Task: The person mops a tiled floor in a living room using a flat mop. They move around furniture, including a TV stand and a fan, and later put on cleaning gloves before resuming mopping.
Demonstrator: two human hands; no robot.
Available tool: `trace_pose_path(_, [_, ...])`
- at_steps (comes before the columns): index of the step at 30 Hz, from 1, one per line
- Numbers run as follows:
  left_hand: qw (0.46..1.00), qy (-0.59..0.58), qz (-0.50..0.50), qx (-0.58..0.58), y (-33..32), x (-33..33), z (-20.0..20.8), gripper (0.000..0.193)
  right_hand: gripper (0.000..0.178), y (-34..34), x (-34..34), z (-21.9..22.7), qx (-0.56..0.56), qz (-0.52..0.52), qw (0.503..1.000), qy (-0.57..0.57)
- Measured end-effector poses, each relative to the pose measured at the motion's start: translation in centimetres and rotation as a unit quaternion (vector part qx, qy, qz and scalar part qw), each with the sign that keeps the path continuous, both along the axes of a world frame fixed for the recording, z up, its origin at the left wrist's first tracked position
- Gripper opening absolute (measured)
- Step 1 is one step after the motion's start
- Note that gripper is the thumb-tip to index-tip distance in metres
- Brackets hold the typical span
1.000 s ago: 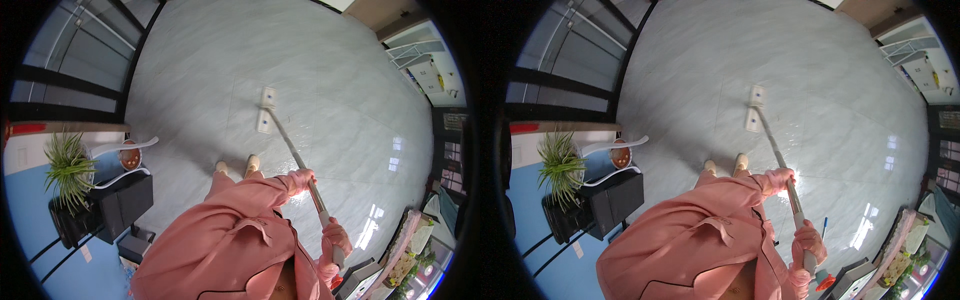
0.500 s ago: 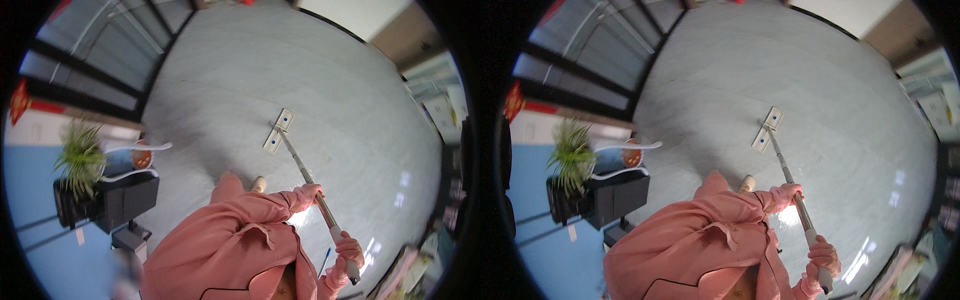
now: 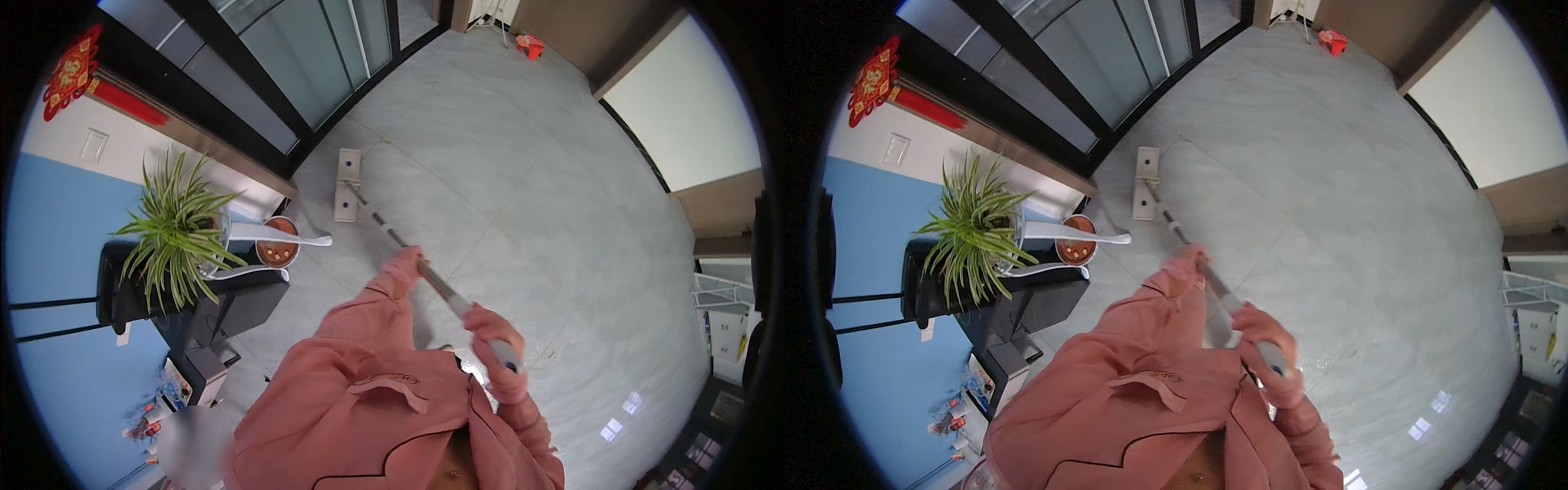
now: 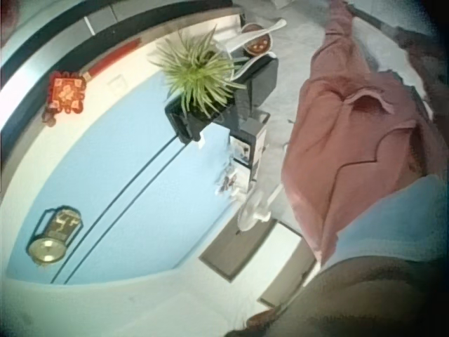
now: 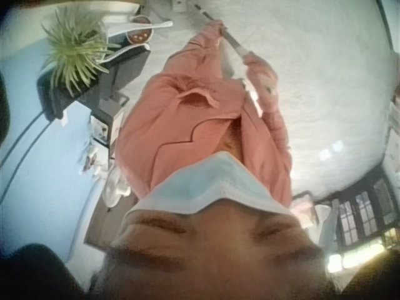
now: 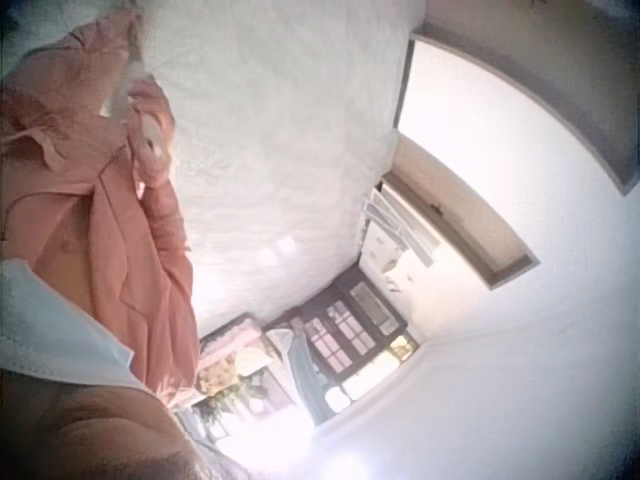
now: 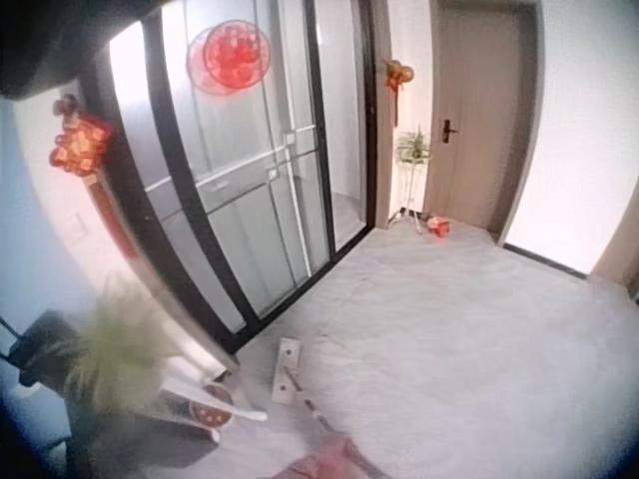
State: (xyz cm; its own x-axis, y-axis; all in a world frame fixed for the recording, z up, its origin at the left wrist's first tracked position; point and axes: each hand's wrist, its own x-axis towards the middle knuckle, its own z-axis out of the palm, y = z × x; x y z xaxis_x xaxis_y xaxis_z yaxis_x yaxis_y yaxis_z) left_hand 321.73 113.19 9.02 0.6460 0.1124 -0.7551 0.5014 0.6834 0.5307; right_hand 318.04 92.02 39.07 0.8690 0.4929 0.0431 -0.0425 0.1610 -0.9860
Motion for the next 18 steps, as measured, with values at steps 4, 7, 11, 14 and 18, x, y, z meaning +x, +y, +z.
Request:
trace_pose_path(4, [0.99,0.091,0.095,-0.05,11.9,2.8,1.8,0.008,0.021,10.1,6.5,-3.6,0.015,0.106,0.992,-0.068])
trace_pose_path(7, [0.99,0.103,0.067,-0.075,16.6,4.4,-0.7,0.006,0.021,13.9,9.0,-5.4,0.025,0.144,0.988,-0.047])
trace_pose_path(11, [0.961,-0.109,-0.154,0.203,14.6,5.7,-0.1,0.004,0.02,13.3,10.3,-3.8,-0.035,0.056,0.993,-0.101])
trace_pose_path(14, [0.919,-0.189,-0.249,0.239,10.2,9.2,3.9,0.007,0.02,10.4,11.2,-1.0,-0.109,0.061,0.987,-0.1])
trace_pose_path(18, [0.981,0.102,-0.144,-0.086,1.3,14.4,4.9,0.009,0.011,7.1,9.5,1.7,-0.163,-0.095,0.979,-0.076])
